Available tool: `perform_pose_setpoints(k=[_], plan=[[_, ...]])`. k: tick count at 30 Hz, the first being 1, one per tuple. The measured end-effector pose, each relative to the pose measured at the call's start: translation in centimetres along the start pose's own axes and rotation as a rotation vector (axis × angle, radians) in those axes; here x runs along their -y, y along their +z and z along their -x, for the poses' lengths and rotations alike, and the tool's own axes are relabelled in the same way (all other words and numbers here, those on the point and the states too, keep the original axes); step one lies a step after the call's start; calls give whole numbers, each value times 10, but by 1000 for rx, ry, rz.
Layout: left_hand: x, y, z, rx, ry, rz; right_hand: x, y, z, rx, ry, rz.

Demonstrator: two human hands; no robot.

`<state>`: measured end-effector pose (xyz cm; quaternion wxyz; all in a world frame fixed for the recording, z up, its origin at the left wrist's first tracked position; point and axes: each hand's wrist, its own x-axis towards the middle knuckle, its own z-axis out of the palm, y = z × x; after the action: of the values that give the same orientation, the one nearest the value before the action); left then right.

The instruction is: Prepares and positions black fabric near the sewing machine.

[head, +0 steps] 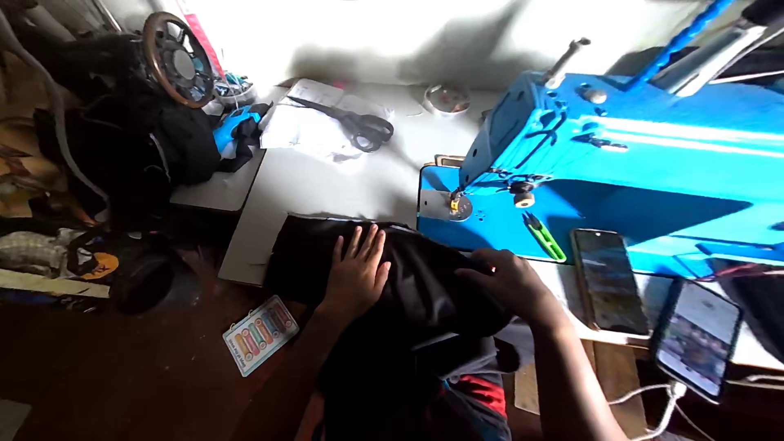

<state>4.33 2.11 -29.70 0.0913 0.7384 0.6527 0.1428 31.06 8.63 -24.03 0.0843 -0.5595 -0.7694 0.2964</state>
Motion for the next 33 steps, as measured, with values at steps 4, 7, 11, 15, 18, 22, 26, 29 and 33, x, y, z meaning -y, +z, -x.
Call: perform_pose_setpoints(k=[4,7,11,15,18,22,26,29,33], plan=[[-2,-4,-2,83,-29,-14,-1,-2,0,-191,-99,-155],[-5,-10,-3,151,-63,-23,21,-5,11,-125,-283,-206],[-6,-8,-4,132,-56,-36,31,11,14,59,-397,-181],[-5,-11,-4,169,-71,-16,18,6,-6,-100,-226,-66],[-4,-13,-4,207,-74,-24,12,-4,-14,-55,-120,-46],[-6,-13,-4,188,-78,-15,14,2,-9,66,-114,-140],[-5,-9,-2,148,-59,-27,24,23,13,-40,-242,-89],[-4,-10,-3,141,-48,-39,26,39,26,-67,-410,-99],[-3,-9,-2,134,-46,-21,24,44,20,-301,-283,-110]])
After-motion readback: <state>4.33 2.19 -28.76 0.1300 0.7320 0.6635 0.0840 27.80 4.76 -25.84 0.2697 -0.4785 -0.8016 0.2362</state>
